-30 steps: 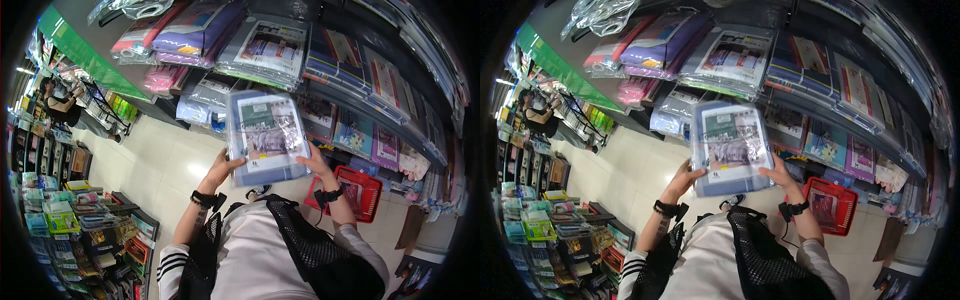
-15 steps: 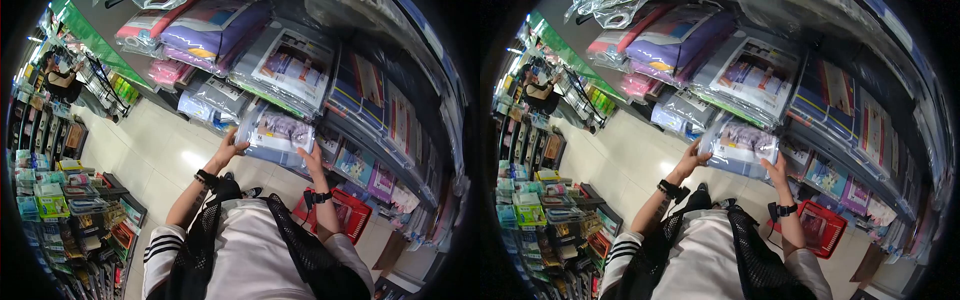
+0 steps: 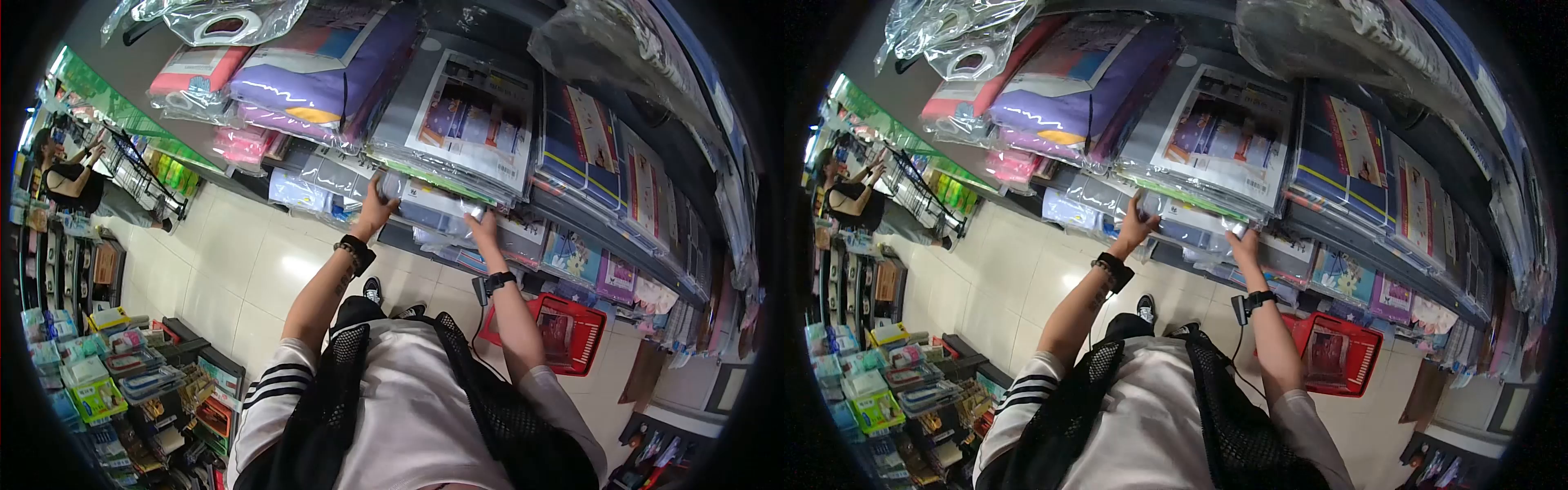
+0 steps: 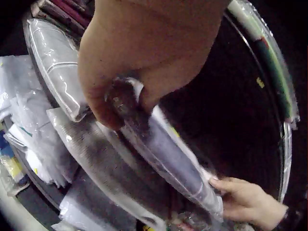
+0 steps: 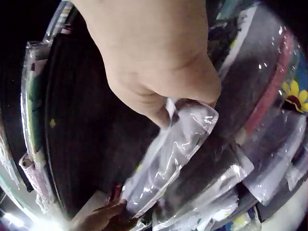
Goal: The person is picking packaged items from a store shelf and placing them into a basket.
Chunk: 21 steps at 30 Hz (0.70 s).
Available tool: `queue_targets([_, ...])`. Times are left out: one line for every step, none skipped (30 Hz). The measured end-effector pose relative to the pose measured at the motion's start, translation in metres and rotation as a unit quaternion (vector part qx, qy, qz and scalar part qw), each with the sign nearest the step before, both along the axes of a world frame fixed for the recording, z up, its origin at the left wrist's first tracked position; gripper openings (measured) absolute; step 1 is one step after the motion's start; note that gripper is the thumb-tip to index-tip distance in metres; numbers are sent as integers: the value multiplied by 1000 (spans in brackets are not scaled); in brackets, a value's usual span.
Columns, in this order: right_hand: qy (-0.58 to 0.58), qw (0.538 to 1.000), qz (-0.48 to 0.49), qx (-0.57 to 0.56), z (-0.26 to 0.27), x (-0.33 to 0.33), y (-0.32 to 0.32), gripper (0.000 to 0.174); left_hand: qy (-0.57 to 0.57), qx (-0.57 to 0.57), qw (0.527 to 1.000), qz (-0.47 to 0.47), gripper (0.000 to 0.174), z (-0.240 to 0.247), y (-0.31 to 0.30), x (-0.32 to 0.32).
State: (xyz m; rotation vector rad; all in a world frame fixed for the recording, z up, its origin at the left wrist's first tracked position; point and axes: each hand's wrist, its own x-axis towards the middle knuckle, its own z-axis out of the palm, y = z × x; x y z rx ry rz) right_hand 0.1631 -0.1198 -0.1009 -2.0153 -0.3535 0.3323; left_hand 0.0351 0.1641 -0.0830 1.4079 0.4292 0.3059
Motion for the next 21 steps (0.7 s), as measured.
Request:
queue_targets([3,996,-24,-84,-28,6,7,54,-2,-1,1000,-5,76,-37,4,5])
queue_targets([34,994,-89,-48,-70,10,9,65,31,107,994,20,81,-73,9,8])
queue_targets([34,994,-93,-49,-85,13,12,65,64,214,974,45,86,-91,11,8])
queue_targets([-21,994,-77,-77,-93,11,14,67,119,221,968,5,92,-77,9,3])
queue_targets([-75,990,-62,-105,-102,7,14,70,120,219,968,-1,92,-65,5,-2])
queue_targets([-66,990,-57,-114,-66,-5,21,70,112,315,943,-7,92,-63,2,-6])
queue_targets([-65,989,-62,-115,-59,-7,23,70,99,408,908,-11,92,-63,1,-7])
queue_targets([-94,985,-53,-131,-55,-8,24,67,109,425,898,-8,86,-62,1,-6])
queue_targets([-123,980,-45,-147,-53,-8,26,65,106,425,899,-11,86,-55,3,-5])
queue_targets([-123,980,-49,-148,-50,-6,29,65,131,407,904,-24,81,-48,6,-3])
queue_targets([-132,980,-56,-137,-48,-4,32,62,157,387,908,-37,75,-41,8,-1])
queue_targets([-139,980,-62,-127,-48,-3,35,58,156,387,908,-42,75,-34,9,1])
queue_targets([-138,980,-64,-128,-40,-3,40,58,143,389,910,-31,70,-30,11,3])
queue_targets([-79,983,-64,-154,-33,-2,44,56,130,390,911,-20,65,-26,14,6])
queue_targets([-21,982,-64,-178,-32,0,49,53,129,392,911,-23,65,-30,19,10])
queue_targets([-46,979,-75,-185,-38,-1,53,53,134,398,907,-26,63,-34,25,14])
queue_targets([-44,979,-78,-185,-43,-6,58,53,139,404,904,-30,62,-39,29,15])
queue_targets([-81,975,-103,-181,-51,-11,60,54,139,404,903,-35,62,-51,33,16])
queue_targets([-119,969,-128,-177,-54,-15,61,55,133,441,886,-54,61,-61,35,17])
queue_targets([-71,975,-118,-173,-55,-17,59,61,125,477,867,-71,61,-71,38,21])
queue_targets([-70,975,-124,-173,-50,-20,60,61,123,478,866,-76,61,-68,35,20])
